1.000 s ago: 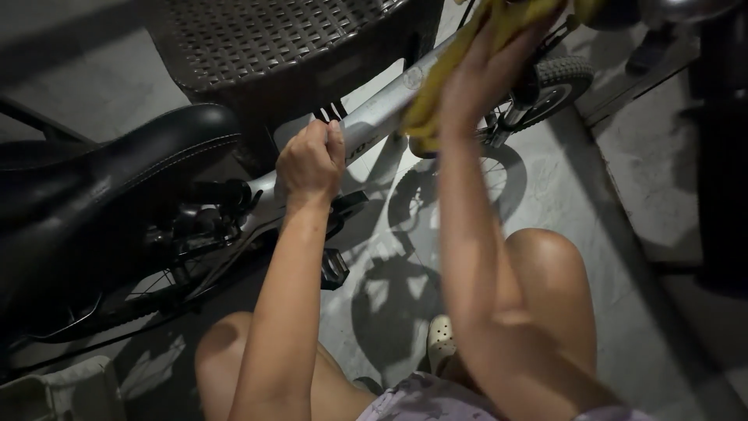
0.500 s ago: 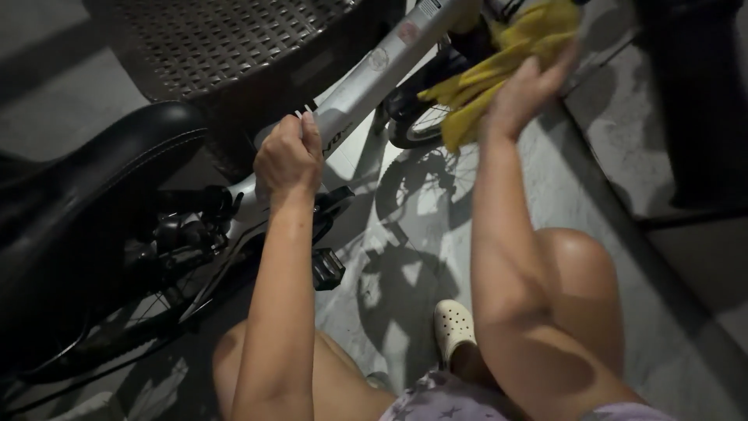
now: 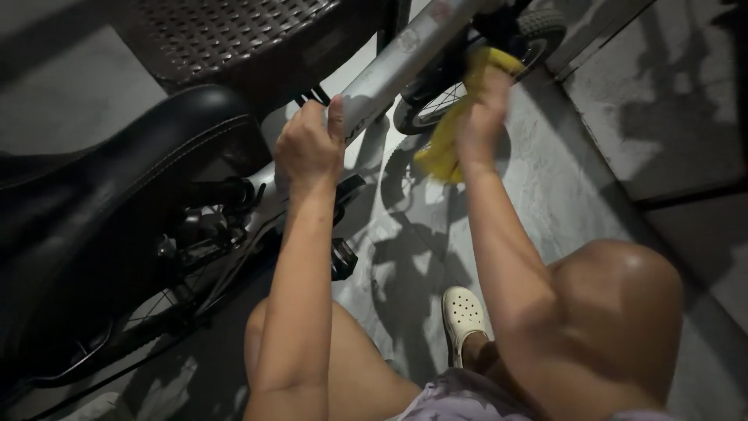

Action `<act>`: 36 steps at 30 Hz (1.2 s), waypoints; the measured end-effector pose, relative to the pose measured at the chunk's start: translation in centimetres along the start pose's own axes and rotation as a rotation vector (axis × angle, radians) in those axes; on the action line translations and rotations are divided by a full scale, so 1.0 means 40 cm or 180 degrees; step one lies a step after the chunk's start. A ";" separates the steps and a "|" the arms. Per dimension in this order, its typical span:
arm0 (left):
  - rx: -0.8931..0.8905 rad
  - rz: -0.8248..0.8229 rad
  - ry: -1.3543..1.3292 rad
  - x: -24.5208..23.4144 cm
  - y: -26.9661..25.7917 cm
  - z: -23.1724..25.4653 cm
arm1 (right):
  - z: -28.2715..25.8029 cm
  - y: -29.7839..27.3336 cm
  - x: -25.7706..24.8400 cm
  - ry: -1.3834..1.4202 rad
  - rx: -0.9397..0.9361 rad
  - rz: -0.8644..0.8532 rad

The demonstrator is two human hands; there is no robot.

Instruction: The person wipes the rear frame, seat post, and rear wheel of a bicycle using a yellow cloth. The person activates the rear red light briefly while cleaning and continues wiping the chainstay and wheel area.

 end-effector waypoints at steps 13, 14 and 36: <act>-0.0044 -0.0070 0.0078 0.008 -0.003 -0.002 | 0.081 -0.003 0.128 -0.1619 -0.0466 -0.1359; -0.0066 -0.0052 0.0108 0.009 -0.003 -0.002 | 0.087 -0.005 0.122 -0.2201 -0.0951 -0.1417; -0.0025 -0.0040 0.0212 0.016 -0.062 0.011 | 0.307 0.033 -0.236 0.3067 0.2207 0.1012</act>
Point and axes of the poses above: each hand's wrist, its own y-axis towards the middle knuckle, its own x-axis out of the palm, z = x × y, the point moved 4 cm from there along y, towards the middle knuckle, and after that the axes turned 3 degrees about -y, right-handed, at the moved point
